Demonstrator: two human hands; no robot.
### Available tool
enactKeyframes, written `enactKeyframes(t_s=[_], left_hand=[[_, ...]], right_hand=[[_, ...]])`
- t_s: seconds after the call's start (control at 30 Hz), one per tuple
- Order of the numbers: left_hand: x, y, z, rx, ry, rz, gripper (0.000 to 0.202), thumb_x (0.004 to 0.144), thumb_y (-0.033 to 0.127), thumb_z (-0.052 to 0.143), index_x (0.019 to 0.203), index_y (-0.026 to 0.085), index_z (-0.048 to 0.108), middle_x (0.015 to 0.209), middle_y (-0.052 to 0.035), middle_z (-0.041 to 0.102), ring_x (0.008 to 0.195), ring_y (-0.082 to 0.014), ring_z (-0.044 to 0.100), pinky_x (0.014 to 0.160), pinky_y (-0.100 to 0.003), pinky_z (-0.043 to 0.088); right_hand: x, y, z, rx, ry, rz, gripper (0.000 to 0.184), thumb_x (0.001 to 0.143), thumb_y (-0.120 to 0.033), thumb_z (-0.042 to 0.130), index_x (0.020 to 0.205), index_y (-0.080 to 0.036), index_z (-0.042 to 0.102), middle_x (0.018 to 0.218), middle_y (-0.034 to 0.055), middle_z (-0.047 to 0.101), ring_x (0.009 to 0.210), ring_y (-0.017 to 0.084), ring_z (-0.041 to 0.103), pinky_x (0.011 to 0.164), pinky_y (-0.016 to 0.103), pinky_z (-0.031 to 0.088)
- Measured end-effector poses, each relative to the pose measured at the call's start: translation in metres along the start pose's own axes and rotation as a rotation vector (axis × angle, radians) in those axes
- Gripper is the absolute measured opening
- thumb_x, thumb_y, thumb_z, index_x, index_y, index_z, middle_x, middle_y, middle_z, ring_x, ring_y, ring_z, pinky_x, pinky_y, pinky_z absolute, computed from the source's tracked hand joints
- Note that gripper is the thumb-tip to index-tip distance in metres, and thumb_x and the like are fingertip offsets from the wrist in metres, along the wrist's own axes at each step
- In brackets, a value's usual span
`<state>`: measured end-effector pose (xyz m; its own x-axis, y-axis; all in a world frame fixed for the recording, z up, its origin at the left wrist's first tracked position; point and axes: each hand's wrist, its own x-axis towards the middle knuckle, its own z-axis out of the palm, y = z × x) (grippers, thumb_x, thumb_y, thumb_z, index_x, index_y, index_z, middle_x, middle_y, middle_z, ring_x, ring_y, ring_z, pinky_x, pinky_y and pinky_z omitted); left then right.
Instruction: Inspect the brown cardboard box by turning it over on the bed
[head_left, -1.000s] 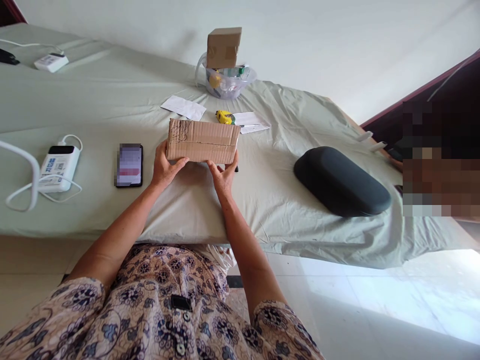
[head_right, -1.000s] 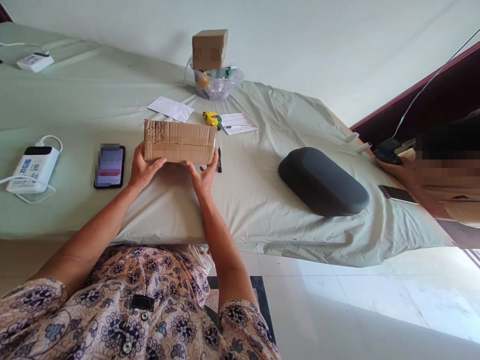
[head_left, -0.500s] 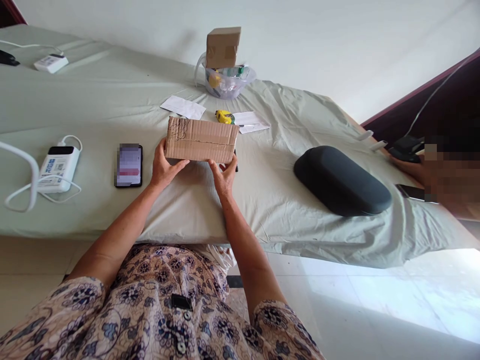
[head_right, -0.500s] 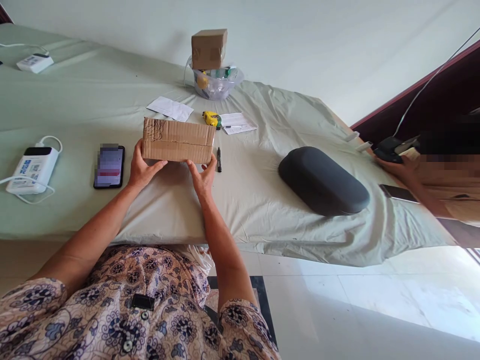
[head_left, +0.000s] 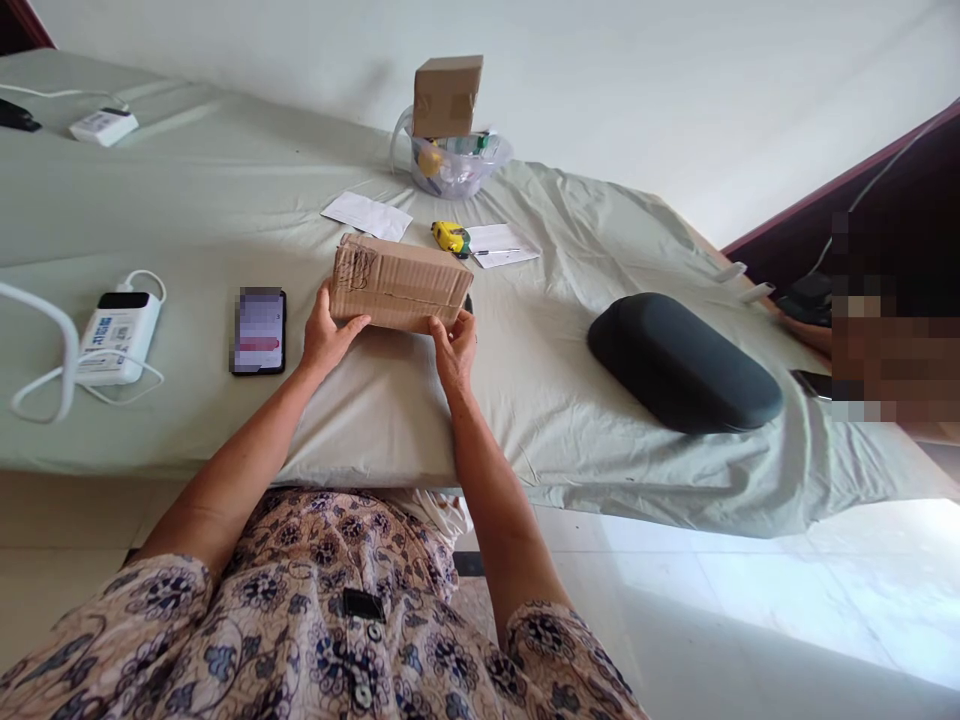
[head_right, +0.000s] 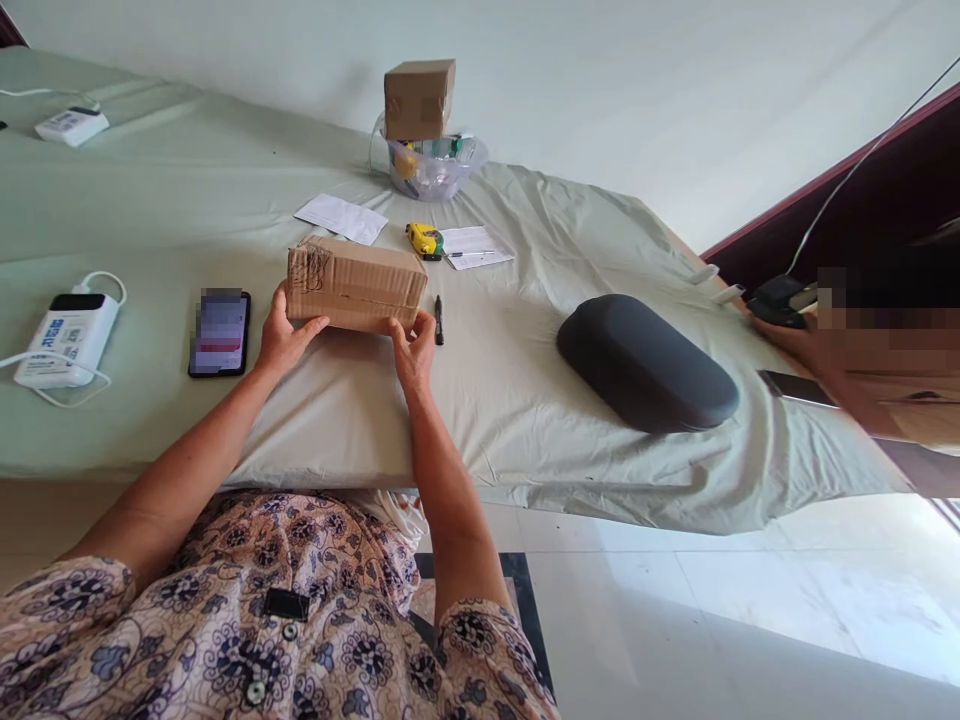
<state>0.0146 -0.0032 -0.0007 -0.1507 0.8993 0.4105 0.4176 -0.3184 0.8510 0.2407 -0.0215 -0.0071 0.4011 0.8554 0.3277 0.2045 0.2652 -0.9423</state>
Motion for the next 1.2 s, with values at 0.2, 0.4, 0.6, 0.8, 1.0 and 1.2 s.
enactKeyframes(t_s=[0.2,0.4,0.6,0.8,1.0,1.2], left_hand=[[0.0,0.012,-0.006,0.008,0.017,-0.081,0.062,0.079,0.064,0.071,0.12,0.022,0.053,0.12,-0.0129,0.068,0.115,-0.0312,0.066,0.103,-0.048,0.051],[-0.001,0.012,-0.006,-0.04,0.078,-0.057,0.069,0.079,0.083,0.054,0.111,0.022,0.053,0.111,-0.0112,0.069,0.107,-0.0275,0.067,0.099,-0.042,0.051],[-0.003,0.013,-0.005,-0.054,0.08,-0.021,0.07,0.083,0.08,0.053,0.12,0.02,0.053,0.121,-0.0133,0.067,0.113,-0.0261,0.066,0.101,-0.039,0.051],[-0.002,0.015,-0.005,-0.034,0.101,-0.04,0.075,0.085,0.08,0.05,0.127,0.018,0.055,0.118,-0.0145,0.068,0.113,-0.0272,0.066,0.104,-0.043,0.051],[0.006,0.005,-0.009,0.075,0.242,0.099,0.074,0.094,0.074,0.037,0.145,0.021,0.046,0.148,-0.0171,0.053,0.144,-0.028,0.047,0.124,-0.046,0.033],[-0.002,0.011,-0.003,0.098,0.077,0.149,0.072,0.095,0.072,0.036,0.147,0.025,0.051,0.166,-0.0147,0.028,0.157,-0.0343,0.023,0.128,-0.054,0.022]], right_hand=[[0.0,-0.011,-0.007,-0.124,0.042,0.028,0.063,0.08,-0.084,0.042,0.087,-0.022,0.053,0.084,0.0032,0.057,0.088,0.02,0.058,0.082,0.036,0.051],[0.001,-0.015,-0.011,-0.168,0.057,0.035,0.072,0.075,-0.093,0.032,0.079,-0.024,0.053,0.077,0.0012,0.059,0.079,0.02,0.056,0.086,0.044,0.054],[0.0,-0.013,-0.01,-0.09,0.101,-0.051,0.064,0.084,-0.081,0.04,0.101,-0.022,0.059,0.098,0.0059,0.066,0.093,0.02,0.063,0.089,0.04,0.053],[-0.003,-0.012,-0.009,-0.042,-0.022,-0.203,0.062,0.09,-0.071,0.046,0.127,-0.023,0.059,0.118,0.0107,0.064,0.1,0.02,0.063,0.085,0.036,0.054],[-0.013,-0.02,-0.006,-0.169,-0.143,-0.479,0.047,0.094,-0.062,0.051,0.115,-0.023,0.068,0.083,0.0034,0.06,0.076,0.016,0.059,0.073,0.033,0.054],[-0.028,-0.027,0.007,-0.185,-0.303,-0.738,0.036,0.097,-0.039,0.056,0.128,-0.022,0.061,0.082,0.0022,0.063,0.072,0.014,0.059,0.071,0.032,0.056]])
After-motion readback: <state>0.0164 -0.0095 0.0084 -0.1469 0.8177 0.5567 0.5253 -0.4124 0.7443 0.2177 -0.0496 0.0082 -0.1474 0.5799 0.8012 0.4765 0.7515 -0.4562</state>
